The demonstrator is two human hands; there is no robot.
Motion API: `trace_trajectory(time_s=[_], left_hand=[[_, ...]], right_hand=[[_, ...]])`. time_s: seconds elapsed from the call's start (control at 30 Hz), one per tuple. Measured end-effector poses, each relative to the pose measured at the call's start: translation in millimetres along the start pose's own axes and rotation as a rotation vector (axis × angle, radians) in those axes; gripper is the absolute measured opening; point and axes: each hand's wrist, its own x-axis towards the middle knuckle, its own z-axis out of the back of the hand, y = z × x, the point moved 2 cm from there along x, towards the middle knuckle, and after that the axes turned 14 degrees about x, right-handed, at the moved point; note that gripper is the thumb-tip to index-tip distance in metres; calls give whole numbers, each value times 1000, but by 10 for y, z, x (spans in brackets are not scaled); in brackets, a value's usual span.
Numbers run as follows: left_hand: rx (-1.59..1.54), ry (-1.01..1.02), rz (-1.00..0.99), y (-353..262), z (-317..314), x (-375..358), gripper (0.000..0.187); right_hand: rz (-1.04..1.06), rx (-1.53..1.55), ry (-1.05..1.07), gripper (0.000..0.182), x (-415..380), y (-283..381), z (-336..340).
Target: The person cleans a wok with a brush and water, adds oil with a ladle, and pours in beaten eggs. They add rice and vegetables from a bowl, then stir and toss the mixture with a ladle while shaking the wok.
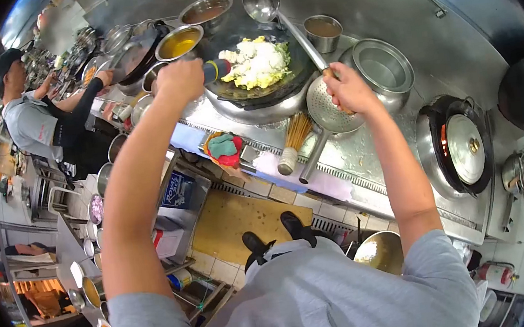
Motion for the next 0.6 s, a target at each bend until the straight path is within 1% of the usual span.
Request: trace_trajectory(time_s=[0.03, 0.07, 0.13, 0.2, 0.27, 0.33, 0.37, 0.4, 0.43, 0.47, 0.5, 0.53, 0.57, 0.6], left_hand=[[-10, 5, 1, -28, 163, 45, 34], [-12, 11, -2, 15, 197, 157, 34], [33, 70, 60, 162, 217, 401, 37], [18, 75, 40, 223, 235, 430, 41], [10, 80, 33, 341, 281, 406, 44], [-135, 23, 123, 450, 325, 290, 49], [-131, 26, 143, 490, 277, 241, 49], [-233, 25, 135, 498, 166, 197, 49], [-332, 29, 133, 510, -4, 128, 48], [-428, 18, 133, 512, -263, 87, 43], [-747, -75, 162, 475, -738, 117, 43], [-1285, -134, 289, 298, -1017, 10, 42], [-1489, -40, 461, 148, -1061, -152, 46], [-1811, -76, 437, 31, -1356, -170, 51]], right_hand=[[-6, -15, -15, 46, -63, 44, 73], [-10, -30, -25, 46, -105, 100, 138], [-31, -22, -3, 46, -142, 135, 248], [1, -65, -42, 43, -162, 130, 317], [2, -66, -28, 41, -172, 186, 299], [2, -149, -24, 40, -138, 201, 336], [2, -154, -34, 40, -139, 224, 320], [11, -153, -15, 40, -114, 244, 299], [40, -266, -46, 41, -100, 251, 272], [77, -377, -65, 42, -82, 258, 210], [226, -494, -63, 43, -35, 184, 191], [390, -592, -47, 45, 18, 73, 155], [367, -805, -96, 48, 5, -8, 55], [348, -916, -122, 49, 1, -136, -68]])
